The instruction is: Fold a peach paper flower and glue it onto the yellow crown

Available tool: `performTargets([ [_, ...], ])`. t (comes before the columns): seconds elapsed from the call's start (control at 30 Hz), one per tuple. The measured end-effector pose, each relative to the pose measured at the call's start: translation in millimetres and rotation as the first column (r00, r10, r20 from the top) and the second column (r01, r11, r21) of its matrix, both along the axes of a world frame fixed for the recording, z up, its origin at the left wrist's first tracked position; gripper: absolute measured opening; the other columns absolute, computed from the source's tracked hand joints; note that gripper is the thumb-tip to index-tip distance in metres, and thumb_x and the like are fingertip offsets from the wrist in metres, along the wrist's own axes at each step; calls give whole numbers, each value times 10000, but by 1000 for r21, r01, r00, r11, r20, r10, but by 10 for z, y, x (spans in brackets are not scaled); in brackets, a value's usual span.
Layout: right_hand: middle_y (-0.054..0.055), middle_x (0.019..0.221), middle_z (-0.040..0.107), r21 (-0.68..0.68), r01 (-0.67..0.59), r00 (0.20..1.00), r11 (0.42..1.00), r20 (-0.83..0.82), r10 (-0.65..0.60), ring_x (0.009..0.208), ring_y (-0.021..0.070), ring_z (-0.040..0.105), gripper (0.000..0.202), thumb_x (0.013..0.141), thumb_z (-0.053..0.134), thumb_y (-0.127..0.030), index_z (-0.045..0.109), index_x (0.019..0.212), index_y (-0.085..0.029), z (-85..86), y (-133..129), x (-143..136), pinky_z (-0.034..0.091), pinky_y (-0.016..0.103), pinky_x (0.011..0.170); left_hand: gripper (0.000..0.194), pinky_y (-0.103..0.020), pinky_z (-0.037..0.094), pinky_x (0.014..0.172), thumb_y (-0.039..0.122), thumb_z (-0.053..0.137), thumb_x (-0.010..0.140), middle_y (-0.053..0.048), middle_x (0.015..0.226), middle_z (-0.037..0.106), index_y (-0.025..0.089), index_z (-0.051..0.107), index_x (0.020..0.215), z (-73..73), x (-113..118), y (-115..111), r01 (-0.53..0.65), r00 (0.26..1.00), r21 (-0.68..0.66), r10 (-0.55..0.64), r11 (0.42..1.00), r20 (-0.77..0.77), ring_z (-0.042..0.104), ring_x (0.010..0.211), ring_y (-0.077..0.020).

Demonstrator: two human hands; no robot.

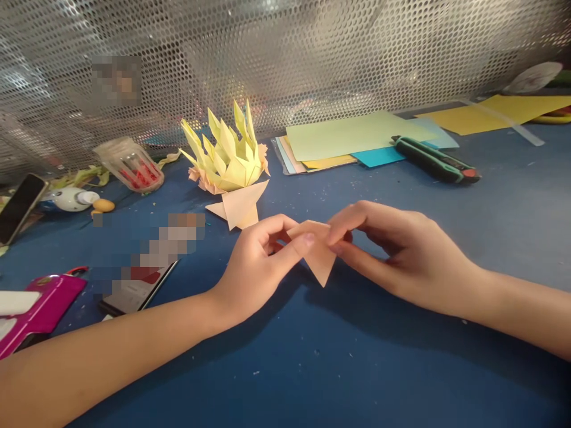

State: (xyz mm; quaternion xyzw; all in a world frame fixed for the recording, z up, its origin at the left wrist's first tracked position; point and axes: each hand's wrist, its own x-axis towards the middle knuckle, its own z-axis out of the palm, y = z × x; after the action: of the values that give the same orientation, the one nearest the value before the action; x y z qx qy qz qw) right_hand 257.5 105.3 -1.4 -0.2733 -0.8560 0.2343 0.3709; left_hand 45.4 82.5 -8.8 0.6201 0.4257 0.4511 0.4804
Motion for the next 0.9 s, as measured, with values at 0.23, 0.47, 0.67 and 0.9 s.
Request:
performTargets([
  [0.23,39,1062,653,187,-119,992,975,64,108,954,148,678,201,937,599,-103,685,1041,-252,1,19,2,567,283,841,68,-179,534,723,239,697,947,27,885,708,226,666,1006,-27,7,41,15,965,-68,3,998,263,657,810,-104],
  [0.47,22,1045,714,-88,-3,1000,996,-3,3,926,213,697,78,943,697,-387,732,939,-317,34,12,8,568,367,847,118,-209,504,693,221,692,888,51,769,652,228,574,886,-10,-19,21,-32,983,-85,47,996,178,632,746,-115],
  [0.67,-9,887,750,-279,14,997,960,-68,-34,819,202,698,135,915,729,-430,705,895,-298,49,-40,-17,562,347,761,198,-280,564,755,248,721,899,7,821,767,236,674,1091,5,-15,-4,-2,995,-69,9,998,103,735,787,-170],
  [0.9,-8,805,748,-213,60,995,975,-69,-76,706,149,681,198,898,752,-417,678,904,-234,41,-65,-56,520,264,628,170,-236,578,726,279,796,874,9,849,790,209,650,822,14,7,-18,-35,989,-39,40,999,143,758,815,-152],
])
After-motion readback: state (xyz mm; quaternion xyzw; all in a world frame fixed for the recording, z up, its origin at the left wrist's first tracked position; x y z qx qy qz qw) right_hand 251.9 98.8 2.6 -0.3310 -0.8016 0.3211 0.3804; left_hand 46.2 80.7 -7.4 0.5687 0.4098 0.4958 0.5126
